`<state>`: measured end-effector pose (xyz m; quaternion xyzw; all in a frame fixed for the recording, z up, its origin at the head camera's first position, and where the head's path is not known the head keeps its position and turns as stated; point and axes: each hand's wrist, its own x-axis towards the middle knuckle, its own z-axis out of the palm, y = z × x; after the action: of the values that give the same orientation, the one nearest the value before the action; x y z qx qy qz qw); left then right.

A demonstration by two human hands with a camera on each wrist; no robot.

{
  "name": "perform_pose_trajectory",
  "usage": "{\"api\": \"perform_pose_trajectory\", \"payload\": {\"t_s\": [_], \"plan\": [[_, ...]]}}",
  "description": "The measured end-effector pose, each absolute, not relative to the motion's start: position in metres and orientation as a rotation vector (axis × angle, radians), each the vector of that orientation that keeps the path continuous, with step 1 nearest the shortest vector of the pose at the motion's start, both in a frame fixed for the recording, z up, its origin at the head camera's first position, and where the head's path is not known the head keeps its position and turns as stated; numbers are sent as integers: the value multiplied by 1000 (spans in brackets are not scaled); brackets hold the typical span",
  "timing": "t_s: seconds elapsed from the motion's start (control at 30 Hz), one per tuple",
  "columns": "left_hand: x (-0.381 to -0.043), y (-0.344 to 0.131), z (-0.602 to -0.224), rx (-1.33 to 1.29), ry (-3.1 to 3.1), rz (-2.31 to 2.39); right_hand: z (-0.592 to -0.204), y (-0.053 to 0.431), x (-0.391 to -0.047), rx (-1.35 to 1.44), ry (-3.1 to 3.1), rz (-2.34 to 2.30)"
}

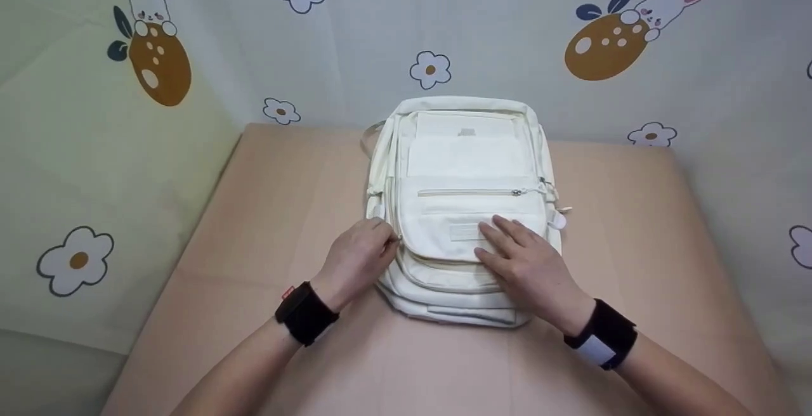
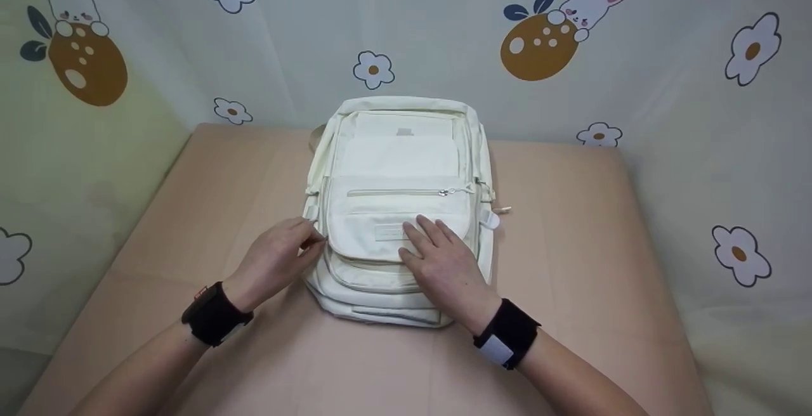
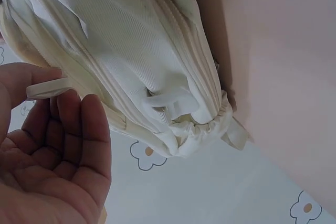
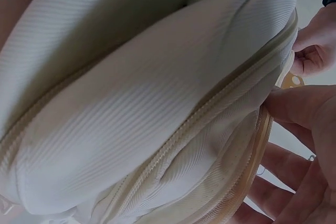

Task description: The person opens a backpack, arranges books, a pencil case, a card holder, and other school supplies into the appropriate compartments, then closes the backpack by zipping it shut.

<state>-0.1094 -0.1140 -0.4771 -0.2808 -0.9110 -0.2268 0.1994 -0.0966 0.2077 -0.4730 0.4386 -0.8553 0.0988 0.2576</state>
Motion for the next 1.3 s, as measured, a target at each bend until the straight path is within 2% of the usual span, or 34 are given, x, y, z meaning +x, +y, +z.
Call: {"api": "perform_pose_trajectory", "payload": {"t_s": [0.23, 0.7, 1.3], "plan": [[-107, -110, -485, -785, -2524, -657, -471, 216, -89, 1147, -2300, 327], [-103, -112, -486, -732, -2560, -721, -465, 270, -86, 1030, -2269, 417], [-100, -112, -481, -756, -2551, -681, -474, 264, -102, 1102, -2285, 426]]}}
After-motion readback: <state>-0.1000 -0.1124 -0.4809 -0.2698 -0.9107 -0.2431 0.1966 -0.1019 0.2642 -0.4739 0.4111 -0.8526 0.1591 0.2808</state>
